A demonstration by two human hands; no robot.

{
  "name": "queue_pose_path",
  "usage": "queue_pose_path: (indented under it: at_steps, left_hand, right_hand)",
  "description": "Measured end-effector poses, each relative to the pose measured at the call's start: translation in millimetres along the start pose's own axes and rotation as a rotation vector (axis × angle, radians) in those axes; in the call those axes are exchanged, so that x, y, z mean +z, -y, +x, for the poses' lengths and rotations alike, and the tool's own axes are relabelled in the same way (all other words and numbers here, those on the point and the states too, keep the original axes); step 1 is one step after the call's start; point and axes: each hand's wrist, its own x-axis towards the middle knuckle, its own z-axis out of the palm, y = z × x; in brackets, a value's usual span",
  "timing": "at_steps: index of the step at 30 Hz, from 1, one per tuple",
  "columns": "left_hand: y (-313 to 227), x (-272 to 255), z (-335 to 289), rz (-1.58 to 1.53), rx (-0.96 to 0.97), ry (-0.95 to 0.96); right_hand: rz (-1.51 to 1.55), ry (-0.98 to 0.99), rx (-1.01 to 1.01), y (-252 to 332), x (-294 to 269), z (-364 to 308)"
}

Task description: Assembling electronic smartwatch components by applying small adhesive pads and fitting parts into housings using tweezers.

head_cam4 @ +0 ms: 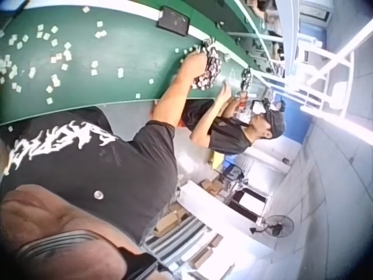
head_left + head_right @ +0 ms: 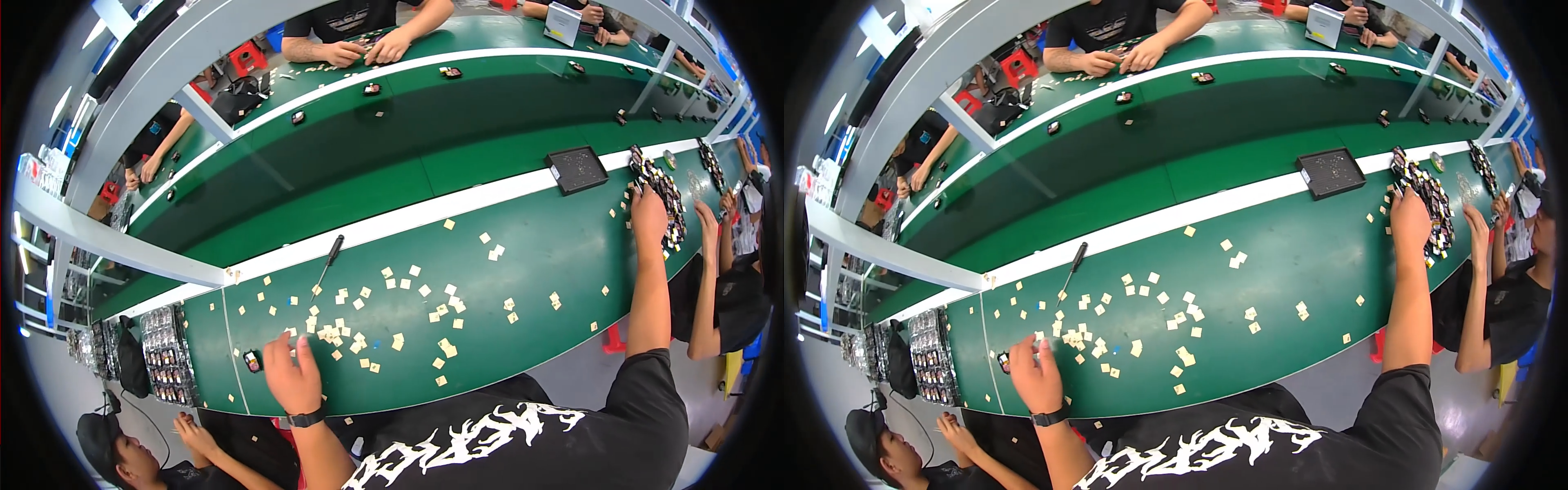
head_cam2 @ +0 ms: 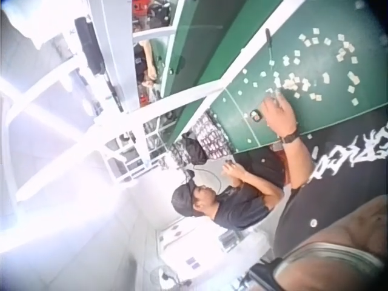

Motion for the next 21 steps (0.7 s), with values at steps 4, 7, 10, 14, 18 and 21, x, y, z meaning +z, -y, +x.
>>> queue_pose_path:
  at_steps: [4, 7, 10, 14, 18, 21]
  left_hand:
    - [-18, 5, 0, -0.057, 0.153, -0.013]
    - [-25, 6, -3, -0.115, 0.185, 0.030]
    - [-26, 8, -6, -0.128, 0.234, 0.041]
    - [-30, 12, -11, -0.169, 0.308, 0.068]
    - [-32, 13, -16, -0.192, 0.360, 0.129]
    - [-32, 12, -18, -0.206, 0.378, 0.145]
  right_hand:
    - [-0.050, -0.016, -0.060, -6, 5, 4]
    - [-0.077, -0.026, -0.088, -8, 8, 6]
    - [-0.061, -0.042, -0.079, -6, 5, 6]
    - [-0.071, -0.040, -0.080, -9, 9, 12]
    - [-0.069, 0.016, -0.047, -7, 2, 15]
    - [-0.111, 0.055, -0.058, -20, 4, 23]
